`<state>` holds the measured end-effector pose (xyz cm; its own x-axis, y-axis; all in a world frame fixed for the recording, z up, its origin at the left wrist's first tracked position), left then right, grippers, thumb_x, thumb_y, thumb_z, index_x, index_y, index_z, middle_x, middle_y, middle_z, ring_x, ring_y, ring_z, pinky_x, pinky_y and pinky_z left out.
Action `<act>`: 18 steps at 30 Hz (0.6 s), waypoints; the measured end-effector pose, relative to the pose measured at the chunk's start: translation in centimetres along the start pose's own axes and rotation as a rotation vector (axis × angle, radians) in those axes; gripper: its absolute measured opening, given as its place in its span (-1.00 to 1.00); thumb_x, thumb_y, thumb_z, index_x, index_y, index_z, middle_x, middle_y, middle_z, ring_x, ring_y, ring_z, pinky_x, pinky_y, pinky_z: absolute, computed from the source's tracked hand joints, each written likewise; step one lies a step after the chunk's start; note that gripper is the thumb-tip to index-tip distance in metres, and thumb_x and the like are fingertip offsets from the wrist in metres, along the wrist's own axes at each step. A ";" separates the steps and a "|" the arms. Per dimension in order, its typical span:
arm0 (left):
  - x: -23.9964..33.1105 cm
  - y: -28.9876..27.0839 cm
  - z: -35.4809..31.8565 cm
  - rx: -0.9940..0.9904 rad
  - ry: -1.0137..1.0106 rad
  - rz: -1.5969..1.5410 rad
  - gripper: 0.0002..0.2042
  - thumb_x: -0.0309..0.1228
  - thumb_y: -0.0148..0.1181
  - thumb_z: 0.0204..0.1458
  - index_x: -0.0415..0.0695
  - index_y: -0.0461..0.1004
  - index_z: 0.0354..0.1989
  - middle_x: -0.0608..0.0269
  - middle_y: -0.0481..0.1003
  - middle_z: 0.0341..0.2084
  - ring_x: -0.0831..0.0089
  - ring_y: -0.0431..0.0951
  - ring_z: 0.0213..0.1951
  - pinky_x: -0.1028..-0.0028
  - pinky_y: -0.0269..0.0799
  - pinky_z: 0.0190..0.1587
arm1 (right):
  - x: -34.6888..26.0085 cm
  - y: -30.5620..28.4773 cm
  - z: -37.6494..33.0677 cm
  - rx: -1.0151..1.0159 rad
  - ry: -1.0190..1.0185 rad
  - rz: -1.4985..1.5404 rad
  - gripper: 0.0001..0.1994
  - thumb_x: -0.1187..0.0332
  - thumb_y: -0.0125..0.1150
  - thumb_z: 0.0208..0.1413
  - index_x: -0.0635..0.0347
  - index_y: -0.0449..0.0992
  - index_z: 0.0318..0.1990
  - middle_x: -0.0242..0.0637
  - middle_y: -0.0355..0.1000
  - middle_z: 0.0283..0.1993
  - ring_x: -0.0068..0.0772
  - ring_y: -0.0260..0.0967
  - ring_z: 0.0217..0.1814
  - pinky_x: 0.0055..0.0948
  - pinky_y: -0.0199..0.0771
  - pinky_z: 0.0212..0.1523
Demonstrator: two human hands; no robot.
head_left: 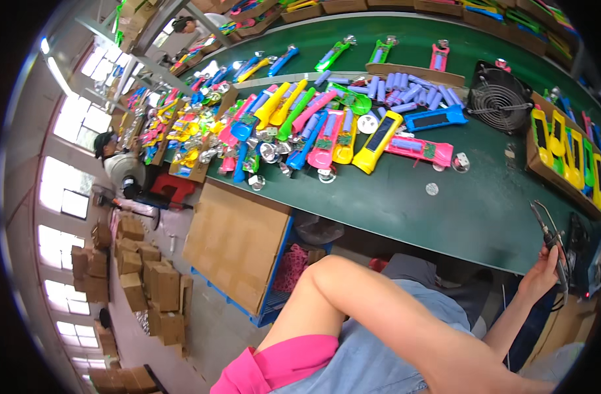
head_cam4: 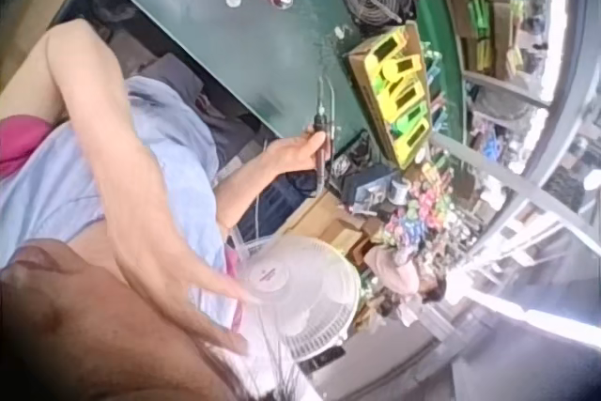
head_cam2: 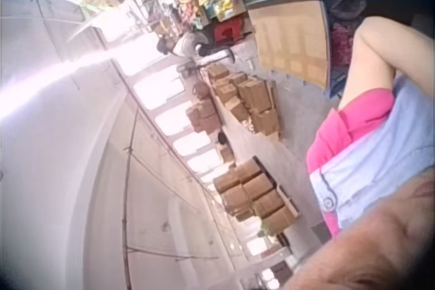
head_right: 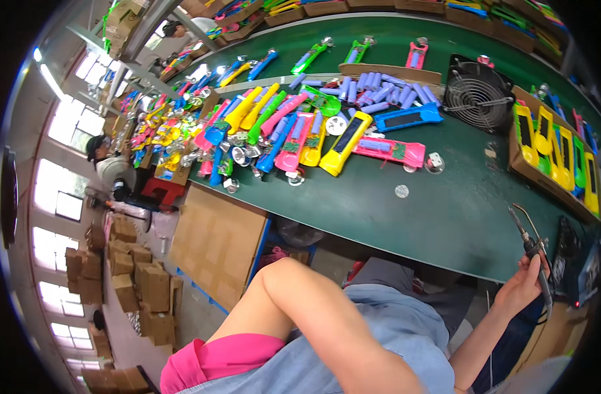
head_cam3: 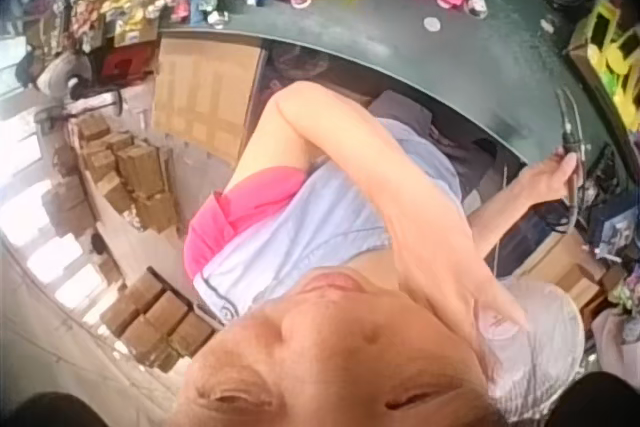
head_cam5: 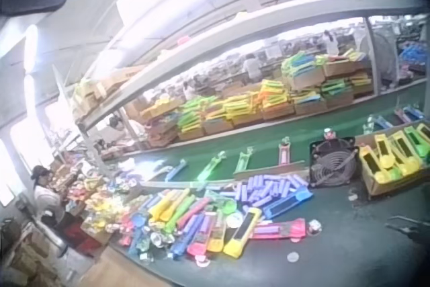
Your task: The person solders internal wiring and components into plastic flashlight casings using a soldering iron, fits the flashlight housing pieces together by hand, and places the assembled flashlights onto a conveyor belt.
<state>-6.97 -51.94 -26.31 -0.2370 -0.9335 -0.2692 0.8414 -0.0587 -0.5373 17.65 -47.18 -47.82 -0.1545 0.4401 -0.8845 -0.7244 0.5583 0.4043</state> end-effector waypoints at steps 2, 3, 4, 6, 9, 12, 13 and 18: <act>2.1 -0.5 -2.8 -0.027 0.047 0.069 -0.59 -0.43 -0.20 0.07 -0.20 0.07 0.13 0.12 0.13 0.12 0.21 -0.02 0.22 0.02 0.04 0.13 | -1.0 -0.5 -1.0 0.014 -0.025 -0.034 -0.83 0.46 -0.02 0.09 0.32 0.35 -0.18 -0.30 0.35 -0.28 -0.60 0.25 -0.36 -0.59 0.27 -0.21; 3.1 -0.4 -4.1 -0.040 0.067 0.112 -0.57 -0.43 -0.20 0.08 -0.19 0.01 0.16 0.13 0.12 0.13 0.20 -0.04 0.23 0.01 0.01 0.14 | -1.6 -1.2 -1.2 0.015 -0.030 -0.027 -0.83 0.45 0.00 0.08 0.32 0.34 -0.18 -0.30 0.34 -0.27 -0.59 0.24 -0.35 -0.60 0.26 -0.20; 5.1 0.4 -7.0 0.207 -0.100 0.015 -0.76 -0.32 -0.03 -0.12 -0.28 0.38 -0.42 -0.09 0.36 -0.24 0.06 0.37 -0.07 0.15 0.35 -0.06 | -1.6 -1.6 -1.6 0.026 -0.041 -0.029 -0.83 0.45 0.00 0.08 0.32 0.34 -0.18 -0.30 0.35 -0.28 -0.60 0.24 -0.35 -0.60 0.26 -0.20; 8.9 1.5 -11.9 0.302 -0.960 0.538 -0.86 -0.41 -0.05 -0.12 -0.19 0.38 -0.44 0.10 0.43 -0.33 0.26 0.46 -0.22 0.30 0.41 -0.35 | -2.3 -2.1 -2.1 0.029 -0.070 -0.026 -0.83 0.45 0.01 0.08 0.32 0.34 -0.19 -0.30 0.35 -0.29 -0.60 0.25 -0.35 -0.60 0.26 -0.21; 10.6 -0.1 -23.2 0.236 -1.504 0.228 -0.79 -0.64 0.01 -0.16 -0.24 0.45 -0.30 0.10 0.45 -0.32 0.24 0.46 -0.26 0.44 0.37 -0.20 | -3.4 -2.9 -2.6 0.043 -0.117 -0.062 -0.84 0.44 0.01 0.07 0.31 0.34 -0.20 -0.30 0.35 -0.33 -0.59 0.25 -0.36 -0.60 0.27 -0.21; 21.8 3.1 -36.2 0.176 -2.147 0.369 -0.83 -0.54 0.02 -0.12 -0.19 0.43 -0.30 0.04 0.43 -0.36 0.16 0.46 -0.33 0.37 0.36 -0.28 | -3.4 -2.3 -2.0 0.027 -0.082 -0.031 -0.84 0.44 0.02 0.07 0.30 0.35 -0.21 -0.31 0.36 -0.37 -0.58 0.27 -0.37 -0.60 0.29 -0.25; 26.3 4.8 -40.1 -0.041 -2.260 0.425 -0.80 -0.45 0.04 -0.12 -0.18 0.44 -0.29 -0.04 0.44 -0.37 0.16 0.46 -0.31 0.35 0.36 -0.27 | -3.5 -1.5 -2.0 0.015 -0.087 -0.026 -0.84 0.44 0.02 0.07 0.30 0.35 -0.21 -0.31 0.36 -0.37 -0.58 0.27 -0.37 -0.60 0.29 -0.25; 37.4 12.2 -47.4 -0.664 -2.531 -0.401 -0.63 -0.16 0.00 -0.08 -0.22 0.43 -0.25 -0.21 0.41 -0.29 -0.06 0.41 -0.19 0.22 0.34 -0.17 | -3.0 0.8 -1.9 -0.022 -0.059 0.025 -0.84 0.44 0.04 0.06 0.30 0.37 -0.21 -0.31 0.36 -0.37 -0.57 0.27 -0.40 -0.61 0.27 -0.32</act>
Point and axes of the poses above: each hand's wrist, its own z-axis towards the middle knuckle, its own y-axis out of the palm, x = y × z, the point moved 2 cm from there along z, towards the middle knuckle
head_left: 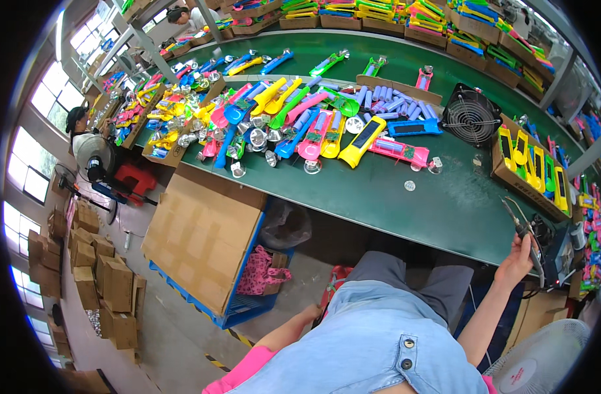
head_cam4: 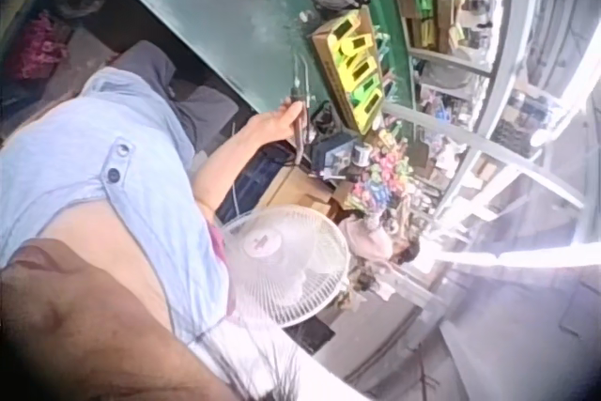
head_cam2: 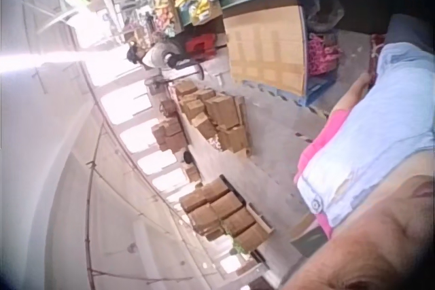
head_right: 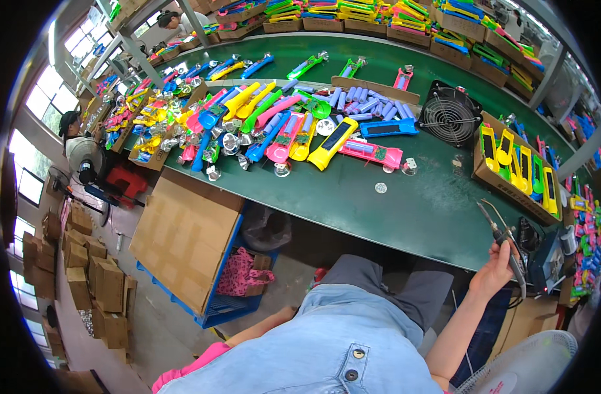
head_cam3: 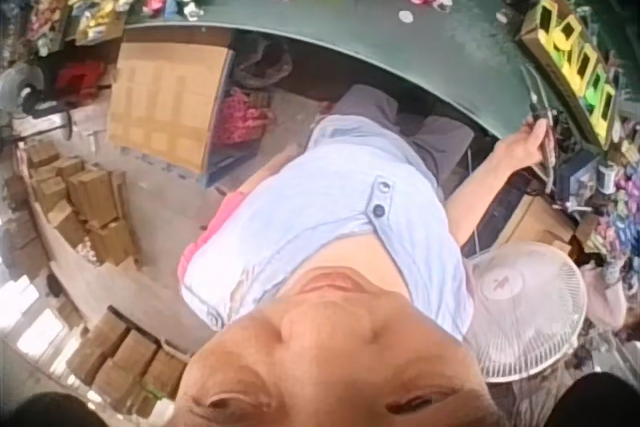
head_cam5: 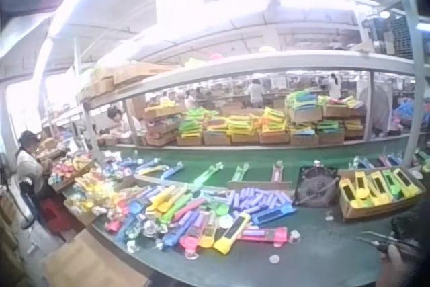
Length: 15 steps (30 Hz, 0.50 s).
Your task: The person solders internal wiring and components into plastic flashlight casings using a soldering iron, fits the flashlight housing pieces together by hand, and places the assembled flashlights onto a conveyor belt.
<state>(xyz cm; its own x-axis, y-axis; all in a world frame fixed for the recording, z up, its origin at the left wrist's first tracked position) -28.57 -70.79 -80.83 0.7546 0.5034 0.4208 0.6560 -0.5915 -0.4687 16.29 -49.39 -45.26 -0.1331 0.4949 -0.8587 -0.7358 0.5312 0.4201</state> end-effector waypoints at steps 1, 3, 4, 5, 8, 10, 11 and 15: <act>0.6 1.0 0.5 -0.007 -0.001 -0.029 -0.63 -0.16 0.00 -0.08 -0.22 0.43 -0.25 -0.21 0.41 -0.29 -0.06 0.41 -0.19 0.22 0.34 -0.17 | -0.2 0.7 -0.3 -0.001 0.003 -0.007 -0.84 0.45 0.04 0.05 0.30 0.37 -0.21 -0.32 0.36 -0.37 -0.57 0.27 -0.40 -0.62 0.26 -0.33; 0.3 1.5 0.9 -0.032 0.002 -0.074 -0.63 -0.15 -0.01 -0.08 -0.22 0.44 -0.25 -0.21 0.41 -0.29 -0.06 0.41 -0.19 0.22 0.34 -0.17 | 0.0 1.4 -0.4 -0.004 0.009 -0.016 -0.84 0.46 0.06 0.04 0.31 0.37 -0.22 -0.31 0.36 -0.34 -0.58 0.26 -0.40 -0.62 0.25 -0.34; 0.2 1.1 1.4 -0.046 0.008 -0.091 -0.63 -0.15 -0.01 -0.08 -0.22 0.44 -0.25 -0.21 0.41 -0.29 -0.06 0.41 -0.19 0.22 0.34 -0.17 | 0.3 1.3 -0.3 -0.016 0.011 -0.006 -0.84 0.46 0.05 0.04 0.31 0.36 -0.22 -0.31 0.35 -0.33 -0.58 0.25 -0.39 -0.61 0.24 -0.33; 0.2 0.7 2.0 -0.062 0.014 -0.105 -0.63 -0.15 -0.01 -0.08 -0.22 0.44 -0.25 -0.21 0.41 -0.29 -0.06 0.41 -0.19 0.22 0.34 -0.17 | 0.3 1.2 -0.1 -0.026 0.012 0.003 -0.84 0.46 0.05 0.04 0.31 0.36 -0.22 -0.31 0.35 -0.33 -0.58 0.25 -0.38 -0.61 0.24 -0.33; 0.3 1.0 4.0 -0.095 0.021 -0.133 -0.62 -0.14 -0.01 -0.07 -0.22 0.44 -0.25 -0.21 0.42 -0.29 -0.06 0.41 -0.19 0.22 0.34 -0.17 | -0.1 1.5 -0.1 0.002 0.016 -0.063 -0.85 0.46 0.04 0.05 0.30 0.35 -0.22 -0.34 0.33 -0.34 -0.60 0.23 -0.38 -0.61 0.22 -0.33; 2.9 2.4 6.2 -0.099 0.027 -0.158 -0.62 -0.14 -0.01 -0.07 -0.22 0.44 -0.25 -0.21 0.42 -0.29 -0.06 0.41 -0.19 0.22 0.34 -0.17 | -0.1 1.3 0.1 0.028 0.015 -0.089 -0.85 0.47 0.04 0.04 0.30 0.34 -0.23 -0.32 0.33 -0.34 -0.59 0.24 -0.40 -0.60 0.22 -0.35; 3.8 3.2 7.4 -0.114 0.044 -0.162 -0.62 -0.14 -0.01 -0.07 -0.22 0.44 -0.25 -0.21 0.42 -0.29 -0.06 0.41 -0.19 0.22 0.34 -0.17 | -0.1 0.7 0.6 0.049 0.017 -0.122 -0.85 0.47 0.04 0.04 0.31 0.33 -0.23 -0.31 0.33 -0.33 -0.58 0.25 -0.41 -0.60 0.22 -0.37; -14.2 7.3 5.0 -0.129 0.074 -0.242 -0.61 -0.13 -0.02 -0.07 -0.22 0.44 -0.25 -0.21 0.42 -0.29 -0.06 0.41 -0.19 0.22 0.34 -0.17 | 0.9 -1.1 2.8 0.113 0.060 -0.141 -0.86 0.43 0.03 0.06 0.24 0.30 -0.24 -0.37 0.30 -0.35 -0.58 0.21 -0.40 -0.56 0.19 -0.32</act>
Point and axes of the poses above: each hand's wrist, its own z-axis towards the middle knuckle, its own y-axis out of the palm, x = y × z, the point moved 2 cm from there along z, towards the middle knuckle
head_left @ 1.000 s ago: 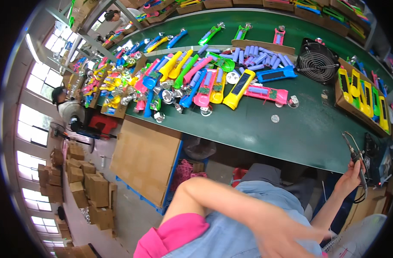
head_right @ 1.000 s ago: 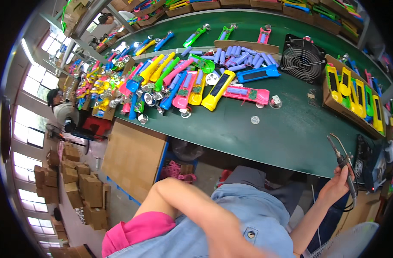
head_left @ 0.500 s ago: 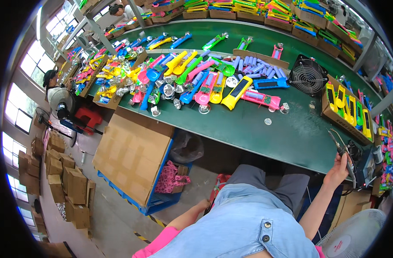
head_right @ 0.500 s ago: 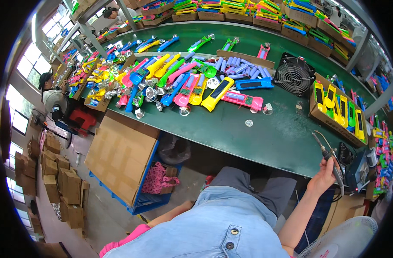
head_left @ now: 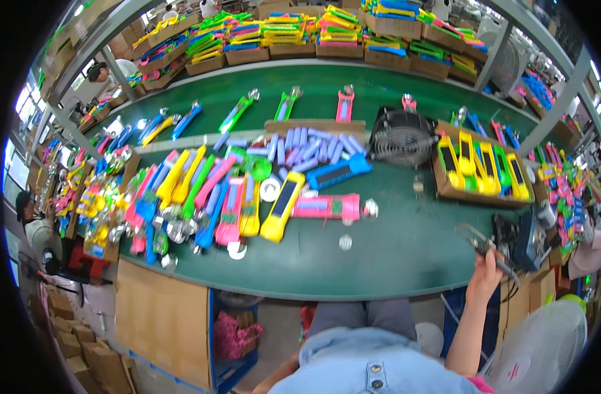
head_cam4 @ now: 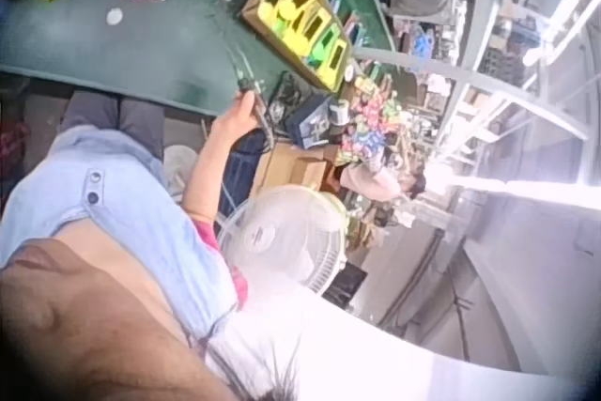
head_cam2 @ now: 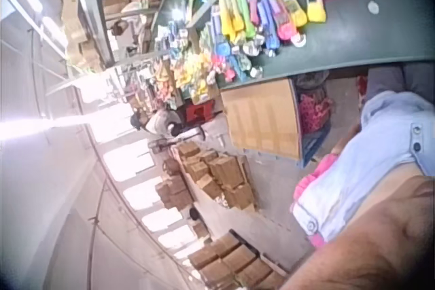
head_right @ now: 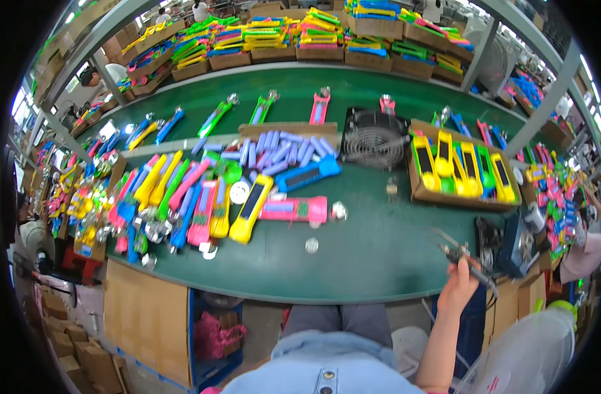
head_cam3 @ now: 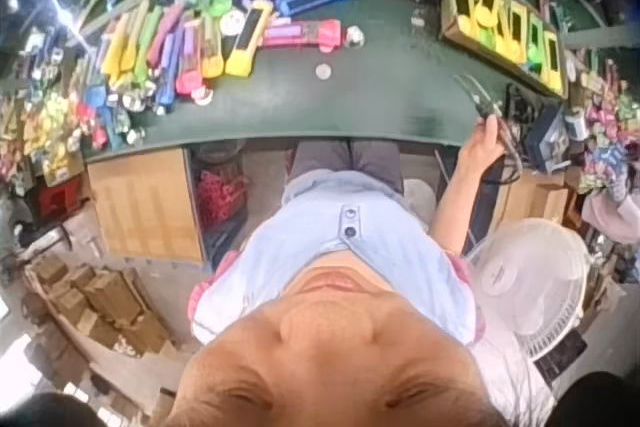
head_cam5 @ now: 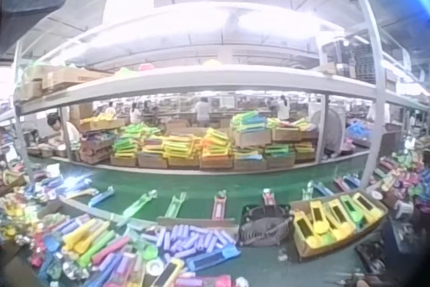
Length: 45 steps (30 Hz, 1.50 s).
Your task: The person solders internal wiring and components into plastic flashlight casings using a soldering iron, fits the flashlight housing pieces together by hand, and places the assembled flashlights onto a conveyor belt.
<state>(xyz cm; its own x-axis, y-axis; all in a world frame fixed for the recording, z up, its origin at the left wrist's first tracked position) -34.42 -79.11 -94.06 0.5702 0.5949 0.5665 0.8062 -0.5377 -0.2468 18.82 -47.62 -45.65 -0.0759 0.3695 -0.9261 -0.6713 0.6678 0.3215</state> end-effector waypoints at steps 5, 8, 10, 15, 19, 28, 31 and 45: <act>10.8 4.4 11.0 -0.003 -0.093 -0.214 -0.60 -0.12 -0.02 -0.07 -0.22 0.45 -0.25 -0.20 0.42 -0.30 -0.06 0.41 -0.19 0.22 0.34 -0.17 | 4.1 3.8 1.9 -0.097 0.194 0.042 -0.81 0.45 0.05 0.01 0.22 0.30 -0.19 -0.33 0.29 -0.27 -0.57 0.21 -0.40 -0.56 0.24 -0.32; 5.2 4.1 1.5 -0.054 -0.245 -0.312 -0.60 -0.11 -0.02 -0.07 -0.22 0.45 -0.26 -0.20 0.42 -0.30 -0.06 0.41 -0.19 0.22 0.34 -0.17 | 4.3 6.1 3.2 -0.127 0.239 0.095 -0.81 0.40 0.01 0.05 0.16 0.31 -0.15 -0.35 0.33 -0.27 -0.49 0.29 -0.29 -0.40 0.25 -0.05; 3.7 2.2 -4.1 -0.070 -0.317 -0.373 -0.60 -0.11 -0.02 -0.07 -0.22 0.45 -0.26 -0.20 0.42 -0.30 -0.06 0.41 -0.19 0.22 0.34 -0.17 | 2.9 9.2 3.5 -0.213 0.279 0.109 -0.81 0.38 0.00 0.06 0.13 0.32 -0.15 -0.36 0.35 -0.21 -0.45 0.32 -0.16 -0.34 0.23 0.01; 4.2 -0.4 -6.4 -0.018 -0.345 -0.545 -0.59 -0.10 -0.03 -0.06 -0.23 0.45 -0.26 -0.20 0.43 -0.30 -0.06 0.42 -0.19 0.22 0.34 -0.17 | 2.6 9.6 5.0 -0.046 0.282 0.136 -0.81 0.41 0.05 0.02 0.13 0.31 -0.18 -0.39 0.33 -0.27 -0.56 0.28 -0.33 -0.34 0.23 0.02; 5.0 -4.7 2.1 0.077 -0.284 -0.622 -0.58 -0.09 -0.03 -0.06 -0.23 0.45 -0.26 -0.20 0.43 -0.30 -0.06 0.42 -0.19 0.22 0.34 -0.17 | 2.1 8.4 4.5 -0.068 0.163 0.154 -0.85 0.40 0.02 0.05 0.18 0.31 -0.22 -0.41 0.31 -0.36 -0.60 0.21 -0.42 -0.37 0.21 0.01; 29.4 -12.0 4.6 0.472 0.027 -0.211 -0.56 -0.06 -0.02 -0.07 -0.23 0.46 -0.26 -0.19 0.44 -0.33 -0.06 0.42 -0.20 0.22 0.34 -0.18 | 1.0 2.5 0.8 0.039 -0.021 0.119 -0.84 0.45 0.06 0.04 0.25 0.33 -0.22 -0.34 0.32 -0.33 -0.59 0.23 -0.41 -0.60 0.22 -0.34; 35.5 -14.0 -2.7 0.384 0.197 0.269 -0.62 -0.15 -0.05 -0.05 -0.25 0.47 -0.30 -0.19 0.43 -0.33 -0.05 0.42 -0.22 0.21 0.34 -0.20 | 2.0 1.6 1.1 0.077 -0.039 0.166 -0.85 0.47 0.05 0.03 0.26 0.34 -0.23 -0.33 0.33 -0.34 -0.59 0.24 -0.42 -0.61 0.23 -0.37; 64.6 -31.3 -7.6 1.060 0.746 0.645 -0.68 -0.22 0.15 -0.18 -0.26 0.45 -0.36 -0.01 0.47 -0.51 0.19 0.50 -0.40 0.29 0.38 -0.32 | 1.1 0.9 -3.1 0.062 -0.021 0.202 -0.85 0.49 0.05 0.01 0.28 0.35 -0.23 -0.30 0.35 -0.34 -0.57 0.26 -0.44 -0.61 0.23 -0.41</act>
Point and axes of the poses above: each hand's wrist, its own z-axis towards the middle knuckle, its own y-axis out of the palm, x = y × z, the point moved 2 cm from there along z, towards the middle knuckle
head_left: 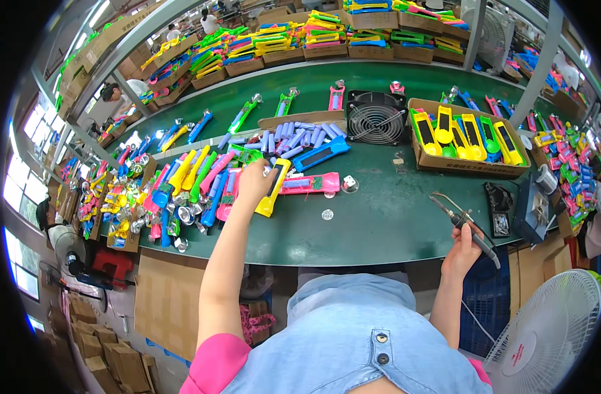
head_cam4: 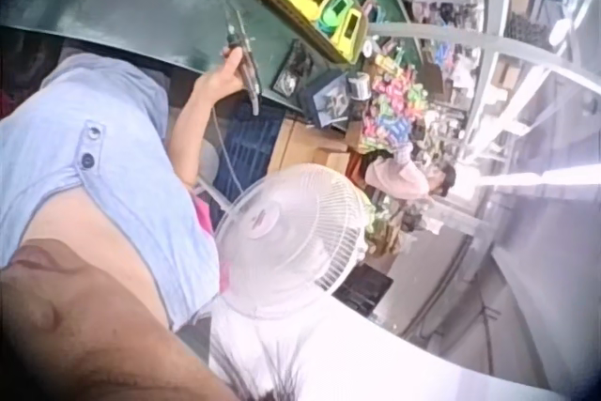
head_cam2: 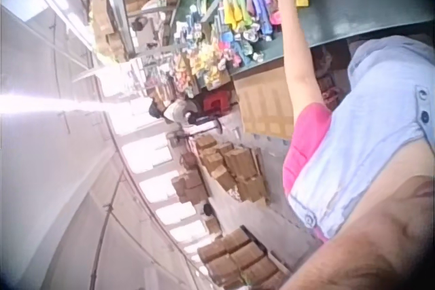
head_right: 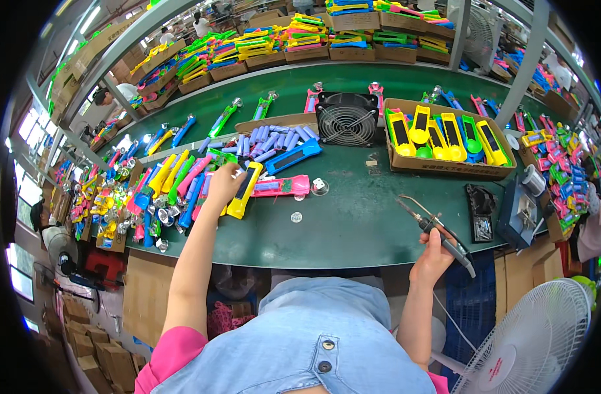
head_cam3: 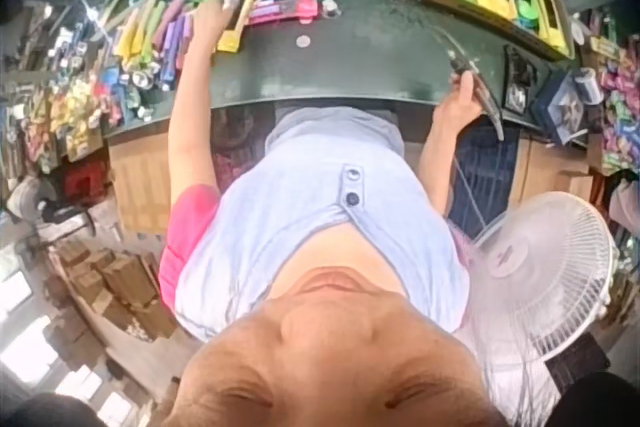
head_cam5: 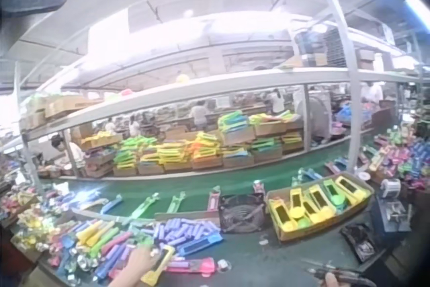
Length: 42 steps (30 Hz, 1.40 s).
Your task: The person solders internal wiring and components into plastic flashlight casings using a soldering iron, fits the flashlight housing pieces together by hand, and places the assembled flashlights onto a conveyor belt.
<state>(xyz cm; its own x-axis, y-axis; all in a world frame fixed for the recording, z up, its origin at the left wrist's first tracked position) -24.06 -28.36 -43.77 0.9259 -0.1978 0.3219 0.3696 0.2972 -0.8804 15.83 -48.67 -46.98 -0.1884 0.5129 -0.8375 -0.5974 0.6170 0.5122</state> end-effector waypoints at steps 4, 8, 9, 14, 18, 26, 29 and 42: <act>0.9 4.1 4.1 -0.218 -0.051 0.358 -0.48 -0.14 0.29 -0.35 -0.26 0.35 -0.25 -0.01 0.47 -0.38 0.19 0.49 -0.27 0.30 0.43 -0.24 | 0.0 -0.5 -0.5 0.031 0.009 -0.018 -0.84 0.53 0.06 -0.02 0.29 0.36 -0.24 -0.28 0.36 -0.34 -0.56 0.28 -0.48 -0.60 0.26 -0.43; 2.0 6.2 6.3 -0.499 0.027 0.572 -0.45 -0.22 0.33 -0.46 -0.22 0.35 -0.23 0.04 0.48 -0.34 0.22 0.51 -0.26 0.37 0.44 -0.22 | 0.8 -0.2 -0.5 0.040 0.001 -0.053 -0.84 0.53 0.07 -0.02 0.29 0.35 -0.24 -0.28 0.36 -0.35 -0.56 0.28 -0.48 -0.60 0.27 -0.43; 2.4 6.1 6.7 -0.509 0.034 0.570 -0.45 -0.22 0.33 -0.46 -0.22 0.35 -0.23 0.04 0.48 -0.34 0.22 0.51 -0.26 0.37 0.44 -0.22 | 1.0 -0.1 -0.3 0.050 0.012 -0.058 -0.84 0.53 0.08 -0.03 0.28 0.35 -0.24 -0.29 0.36 -0.35 -0.56 0.29 -0.47 -0.61 0.27 -0.43; -1.2 3.4 8.8 -0.641 -0.044 0.344 -0.41 -0.24 0.27 -0.42 -0.21 0.32 -0.10 0.00 0.48 -0.34 0.26 0.52 -0.30 0.41 0.43 -0.25 | 2.1 0.8 0.8 0.040 0.041 -0.074 -0.84 0.53 0.09 -0.03 0.28 0.36 -0.25 -0.29 0.36 -0.36 -0.56 0.29 -0.47 -0.62 0.27 -0.43; -3.0 -3.1 7.9 -0.801 -0.206 -0.550 -0.44 -0.50 0.13 -0.26 -0.13 0.23 0.05 0.14 0.44 -0.34 0.45 0.46 -0.31 0.50 0.40 -0.25 | 3.3 0.8 2.2 0.058 0.108 -0.102 -0.84 0.52 0.08 -0.03 0.28 0.36 -0.25 -0.30 0.35 -0.38 -0.57 0.29 -0.47 -0.63 0.27 -0.43; -1.9 -7.2 0.7 -0.232 -0.165 -1.551 -0.36 -0.59 0.19 -0.29 -0.15 0.13 0.08 0.04 0.36 -0.16 0.12 0.40 -0.10 0.22 0.36 -0.07 | 4.6 2.8 3.7 -0.027 0.134 -0.102 -0.84 0.47 0.06 0.02 0.27 0.35 -0.21 -0.31 0.35 -0.35 -0.59 0.25 -0.43 -0.64 0.22 -0.39; 2.4 -2.4 -4.5 -0.054 -0.368 -1.451 -0.49 -0.73 0.09 -0.35 -0.11 0.18 -0.12 0.15 0.37 -0.25 0.20 0.42 -0.12 0.29 0.38 -0.09 | 4.9 2.8 3.6 -0.004 0.128 -0.096 -0.83 0.49 0.07 0.00 0.27 0.35 -0.22 -0.31 0.35 -0.37 -0.58 0.26 -0.44 -0.63 0.23 -0.41; 10.1 0.1 -6.1 -0.220 0.318 -0.196 -0.57 -0.35 0.33 -0.36 -0.16 0.40 -0.22 0.08 0.33 -0.11 0.13 0.30 -0.06 0.24 0.23 -0.07 | 3.2 2.9 2.1 0.048 0.073 -0.118 -0.83 0.55 0.09 -0.06 0.23 0.34 -0.27 -0.30 0.35 -0.36 -0.53 0.32 -0.49 -0.59 0.33 -0.47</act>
<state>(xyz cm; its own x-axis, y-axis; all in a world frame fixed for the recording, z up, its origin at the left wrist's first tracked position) -15.18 -36.07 -42.71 0.7564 -0.5194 0.3976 0.4791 0.0261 -0.8774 15.16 -43.98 -47.81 -0.1762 0.3920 -0.9029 -0.5809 0.6991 0.4169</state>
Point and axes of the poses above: each hand's wrist, its own z-axis towards the middle knuckle, its own y-axis out of the palm, x = y × z, the point moved 2 cm from there along z, towards the middle knuckle
